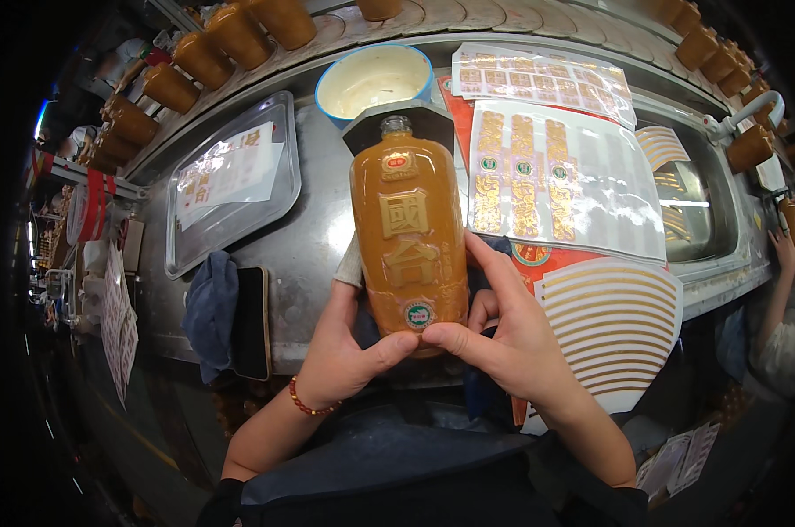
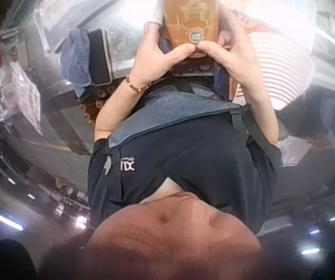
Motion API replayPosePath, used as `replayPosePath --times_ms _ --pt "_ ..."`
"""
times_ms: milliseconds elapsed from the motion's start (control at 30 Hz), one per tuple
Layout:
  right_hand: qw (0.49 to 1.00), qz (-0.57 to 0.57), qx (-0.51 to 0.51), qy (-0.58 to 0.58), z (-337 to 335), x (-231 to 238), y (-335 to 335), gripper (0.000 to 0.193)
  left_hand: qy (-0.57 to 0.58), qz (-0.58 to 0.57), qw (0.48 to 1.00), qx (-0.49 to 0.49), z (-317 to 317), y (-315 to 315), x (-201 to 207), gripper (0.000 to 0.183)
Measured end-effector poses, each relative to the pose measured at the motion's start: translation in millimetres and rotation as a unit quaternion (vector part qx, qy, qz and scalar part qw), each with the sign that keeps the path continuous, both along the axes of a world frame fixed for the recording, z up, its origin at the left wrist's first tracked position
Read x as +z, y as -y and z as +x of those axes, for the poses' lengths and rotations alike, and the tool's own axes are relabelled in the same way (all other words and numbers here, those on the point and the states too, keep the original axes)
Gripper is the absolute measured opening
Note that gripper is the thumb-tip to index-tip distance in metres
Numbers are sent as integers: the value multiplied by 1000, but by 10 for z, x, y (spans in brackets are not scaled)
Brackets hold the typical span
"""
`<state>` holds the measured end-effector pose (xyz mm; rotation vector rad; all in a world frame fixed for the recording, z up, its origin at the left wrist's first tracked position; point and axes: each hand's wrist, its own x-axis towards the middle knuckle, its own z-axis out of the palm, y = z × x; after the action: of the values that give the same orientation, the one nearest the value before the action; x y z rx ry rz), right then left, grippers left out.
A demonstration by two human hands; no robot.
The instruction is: The person wipes a brown bottle with a blue cloth, then applies a sticker label to the bottle's surface. The person smooths the label and continues wiping the bottle before placing it on a nearby conveyor belt.
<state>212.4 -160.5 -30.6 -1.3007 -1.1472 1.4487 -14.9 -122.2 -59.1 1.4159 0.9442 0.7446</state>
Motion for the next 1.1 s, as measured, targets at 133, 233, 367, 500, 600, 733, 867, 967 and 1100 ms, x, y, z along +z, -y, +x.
replayPosePath --times_ms 133,233,367,500,600,733,867,967,1100 --pt "1000 -12 14 -23 43 60 -11 93 -8 28 999 -17 -9 -29 -41 114" --pt "996 -35 3 -77 123 44 -18 90 4 19 1000 -20 17 -32 -40 115" --pt "988 -80 -1 -135 277 36 -60 87 33 -12 999 -6 59 -35 -50 114" --pt "996 -42 29 -70 330 10 -9 88 24 -16 1000 -1 156 -25 -41 110" --pt "999 -3 30 -28 314 39 18 90 26 -25 999 6 221 -22 -20 108" --pt "999 -23 25 -37 336 51 22 90 24 -22 999 3 234 3 -37 108" --pt "997 -28 31 -63 397 1 25 88 24 -17 1000 2 249 21 -56 109" --pt "996 -26 28 -76 455 -19 42 85 31 -29 999 -1 271 21 -49 109" --pt "988 -76 11 -132 549 50 53 82 94 -62 994 7 339 18 -53 106"
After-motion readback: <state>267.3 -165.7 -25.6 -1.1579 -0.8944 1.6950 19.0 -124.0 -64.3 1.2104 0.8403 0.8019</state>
